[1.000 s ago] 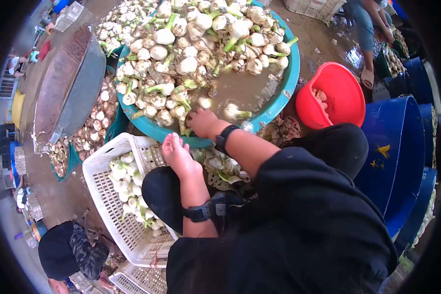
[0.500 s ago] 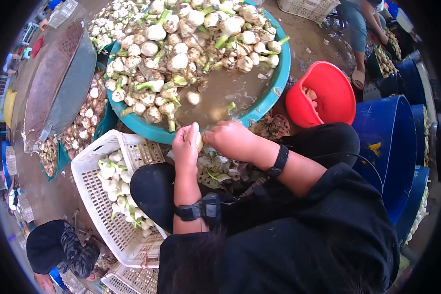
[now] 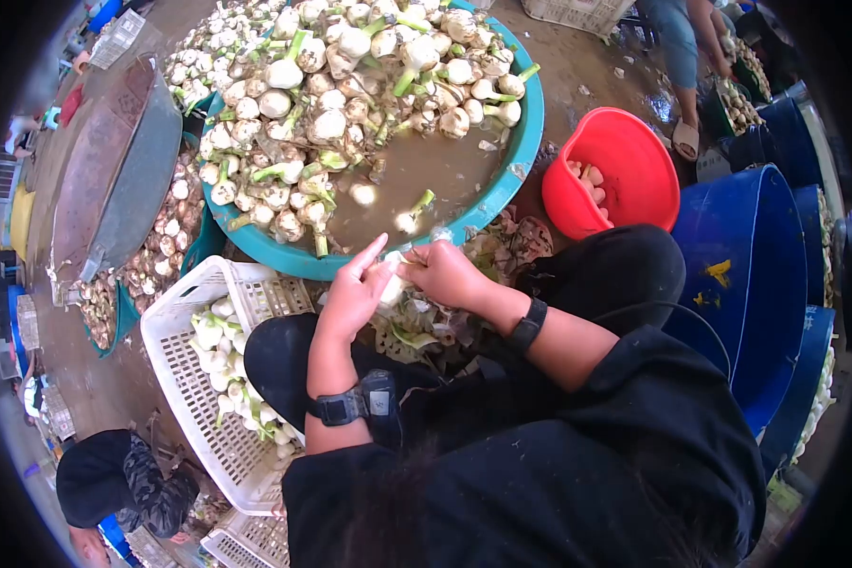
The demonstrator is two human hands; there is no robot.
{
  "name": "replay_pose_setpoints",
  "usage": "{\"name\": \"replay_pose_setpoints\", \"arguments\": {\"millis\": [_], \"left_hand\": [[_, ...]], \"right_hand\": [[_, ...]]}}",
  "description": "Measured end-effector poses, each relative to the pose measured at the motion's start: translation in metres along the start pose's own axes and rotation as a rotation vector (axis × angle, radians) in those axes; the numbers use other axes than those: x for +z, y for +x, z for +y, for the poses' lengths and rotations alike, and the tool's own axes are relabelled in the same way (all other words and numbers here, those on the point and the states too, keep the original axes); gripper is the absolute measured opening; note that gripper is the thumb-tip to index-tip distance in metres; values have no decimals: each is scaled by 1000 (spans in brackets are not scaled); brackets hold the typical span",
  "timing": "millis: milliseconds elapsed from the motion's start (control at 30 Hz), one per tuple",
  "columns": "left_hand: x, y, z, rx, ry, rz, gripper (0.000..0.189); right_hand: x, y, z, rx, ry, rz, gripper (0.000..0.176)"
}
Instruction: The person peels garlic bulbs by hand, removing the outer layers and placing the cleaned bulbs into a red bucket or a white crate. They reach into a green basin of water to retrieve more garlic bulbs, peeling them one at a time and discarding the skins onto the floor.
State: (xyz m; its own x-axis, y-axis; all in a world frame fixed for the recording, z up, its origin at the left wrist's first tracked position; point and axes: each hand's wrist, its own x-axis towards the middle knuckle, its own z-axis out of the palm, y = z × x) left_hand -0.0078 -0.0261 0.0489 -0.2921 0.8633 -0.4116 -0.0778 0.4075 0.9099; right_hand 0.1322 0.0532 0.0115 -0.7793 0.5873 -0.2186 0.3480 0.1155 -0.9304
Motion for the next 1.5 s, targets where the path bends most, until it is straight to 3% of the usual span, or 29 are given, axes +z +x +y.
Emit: {"name": "replay_pose_setpoints", "arguments": {"millis": [67, 100, 133, 200, 267, 333, 367, 467, 500, 567, 633, 667, 733, 800, 833, 867, 900, 933, 1000, 1067, 1100, 1133, 1167, 1200, 1267, 1300, 1400, 1467, 1500], "left_hand": [[3, -13, 6, 41, 35, -123, 45], [8, -19, 8, 150, 176, -42, 43], [8, -22, 6, 152, 178, -45, 43], [5, -26, 1, 599, 816, 12, 35], [1, -25, -8, 644, 888, 34, 30], [3, -20, -20, 545, 445, 232, 28], [5, -20, -25, 430, 55, 298, 25], [-11, -14, -28, 26, -911, 390, 24], [-16, -12, -30, -86, -1048, 422, 30], [-32, -10, -43, -100, -1157, 420, 31], [-40, -15, -53, -133, -1260, 408, 33], [-42, -16, -55, -141, -1284, 340, 32], [-40, -15, -46, -143, -1332, 199, 32], [-40, -17, -35, -177, -1314, 309, 31], [-43, -19, -31, -106, -1314, 370, 33], [-47, -22, -26, -35, -1312, 428, 35], [-62, -31, -15, 143, -1484, 467, 45], [-81, -44, -2, 329, -1649, 508, 54], [-103, -82, 23, 674, -1719, 506, 72], [-112, -95, 26, 755, -1647, 453, 82], [-107, -90, 23, 683, -1629, 390, 77], [-95, -78, 17, 559, -1548, 342, 66], [-77, -59, 5, 486, -1523, 124, 51], [-61, -45, -1, 172, -1339, 215, 41], [-14, -19, -13, -281, -1028, 463, 65], [-2, -8, -22, -400, -975, 446, 78], [12, 12, -24, -413, -833, 451, 72], [15, 21, -20, -363, -802, 372, 54], [18, 19, -16, -287, -683, 379, 36]], "right_hand": [[4, 2, -6, 370, 406, 108, 22], [-4, 8, -4, 520, 555, 29, 19], [-6, 9, -2, 519, 556, 33, 19], [-7, 12, -1, 559, 848, 28, 20], [-3, 12, -5, 566, 779, 48, 19], [1, 9, -11, 389, 1280, 20, 17], [0, 4, -13, 245, 1358, -19, 24], [-2, -21, -9, 148, 1050, -70, 31], [-7, -26, -5, -31, 1122, -108, 36], [-38, -36, -26, -201, 1244, 44, 38], [-61, -34, -26, -134, 1439, 187, 29], [-71, -29, -4, -153, 1614, 126, 27], [-78, -23, -9, -139, 1638, 122, 25], [-75, -23, -29, 229, 380, -88, 23], [-52, -20, -22, -173, -297, -152, 22], [-40, -16, -17, 64, -759, -494, 21], [-31, -11, -30, 114, -906, -414, 22], [-25, 1, -31, 119, -903, -413, 22], [-28, 40, -16, 44, -715, 107, 23], [-35, 80, 23, -115, -1110, 223, 32], [-35, 93, 35, 35, -1169, 98, 24], [-36, 105, 43, 230, -1123, -172, 27], [-33, 113, 54, 282, -1004, -255, 28], [-29, 117, 61, 337, -882, -342, 31], [-25, 102, 40, 295, -782, -294, 34], [-22, 90, 28, 261, -678, -236, 37], [-16, 38, -20, 116, -520, -95, 32], [-8, 18, -16, -197, -571, -158, 23], [-2, 10, -18, -212, -623, -101, 18]]}}
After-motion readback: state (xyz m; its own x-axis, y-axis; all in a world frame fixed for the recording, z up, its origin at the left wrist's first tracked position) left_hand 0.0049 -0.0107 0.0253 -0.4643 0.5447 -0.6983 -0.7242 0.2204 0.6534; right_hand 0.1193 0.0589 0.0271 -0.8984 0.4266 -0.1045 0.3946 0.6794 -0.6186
